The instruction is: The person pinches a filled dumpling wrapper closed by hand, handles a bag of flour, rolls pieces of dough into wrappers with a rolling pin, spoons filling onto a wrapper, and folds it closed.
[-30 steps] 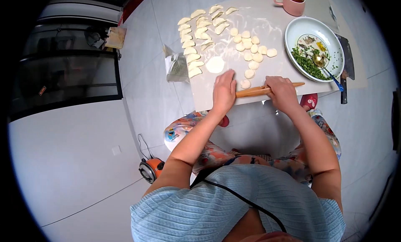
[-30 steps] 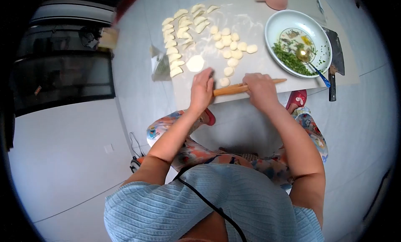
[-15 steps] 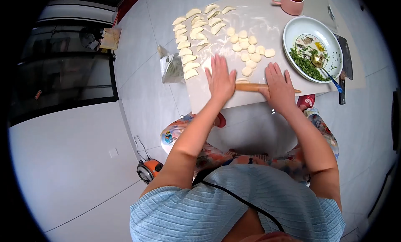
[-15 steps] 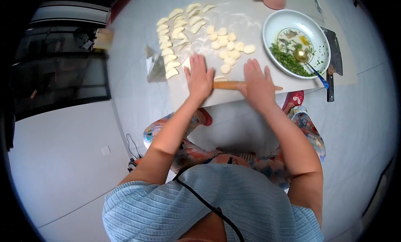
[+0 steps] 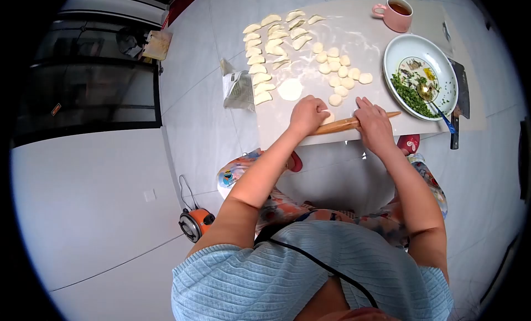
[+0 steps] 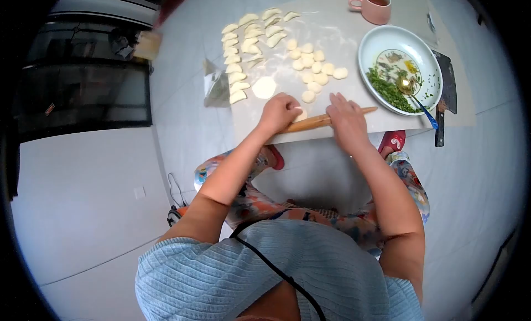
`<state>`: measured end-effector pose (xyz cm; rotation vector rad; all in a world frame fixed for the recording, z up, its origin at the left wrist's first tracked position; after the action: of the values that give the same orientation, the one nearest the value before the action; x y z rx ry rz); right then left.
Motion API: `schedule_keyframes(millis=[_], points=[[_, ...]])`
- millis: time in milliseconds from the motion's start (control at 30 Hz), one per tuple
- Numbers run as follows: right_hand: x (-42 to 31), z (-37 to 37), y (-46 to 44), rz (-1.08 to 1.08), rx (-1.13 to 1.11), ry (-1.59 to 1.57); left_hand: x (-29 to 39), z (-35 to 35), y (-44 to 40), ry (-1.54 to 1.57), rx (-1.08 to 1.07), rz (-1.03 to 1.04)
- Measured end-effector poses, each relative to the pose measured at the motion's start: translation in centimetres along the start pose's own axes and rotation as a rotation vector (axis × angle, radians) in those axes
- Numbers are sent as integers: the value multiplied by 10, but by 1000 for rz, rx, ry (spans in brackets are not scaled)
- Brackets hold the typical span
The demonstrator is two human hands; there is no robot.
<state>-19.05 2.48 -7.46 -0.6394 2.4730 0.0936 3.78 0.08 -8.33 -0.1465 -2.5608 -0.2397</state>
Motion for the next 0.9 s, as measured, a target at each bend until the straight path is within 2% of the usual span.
schedule_keyframes(millis=[33, 100, 133, 267, 333, 400, 500, 567, 700, 767, 833, 900], points=[[0, -2, -1, -28, 8, -20, -3, -1, 0, 1, -2, 5], [-2, -7, -2, -53, 15, -44, -14, -3, 7, 189, -38, -382], [-4, -9, -2, -45, 6, -56, -15, -5, 13, 188, -42, -385], [-8, -3, 0, -12, -38, -108, -14, -2, 43, -20, -178, -372], [-8, 3, 0, 14, -75, -82, -11, -1, 51, -262, 341, 26], [-12, 5, -3, 38, -113, -55, -12, 9, 40, -329, 302, 44], [-18, -1, -9, 30, -27, 81, -21, 12, 2, -398, 278, 61], [-13, 3, -13, 126, -24, 123, -23, 11, -5, -402, 299, 64], [-26, 6, 1, 177, -135, 129, -20, 3, 42, -410, 205, 32], [-32, 4, 10, 124, -230, 132, -17, 11, 73, -405, 172, 27], [-31, 3, 10, 88, -195, 136, -14, 17, 90, -423, 127, 35], [-29, 4, 6, 48, -152, 142, -17, 16, 66, -457, 180, 36]])
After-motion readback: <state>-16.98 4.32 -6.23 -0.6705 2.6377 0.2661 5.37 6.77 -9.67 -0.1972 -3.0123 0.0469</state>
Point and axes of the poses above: each hand's wrist, its own y-axis away from the middle knuckle, its own z-axis out of the palm, x = y × z, the point moved 2 cm from there along -y, towards the middle knuckle, and after that the axes turned 8 degrees about -y, right-handed, at the moved point
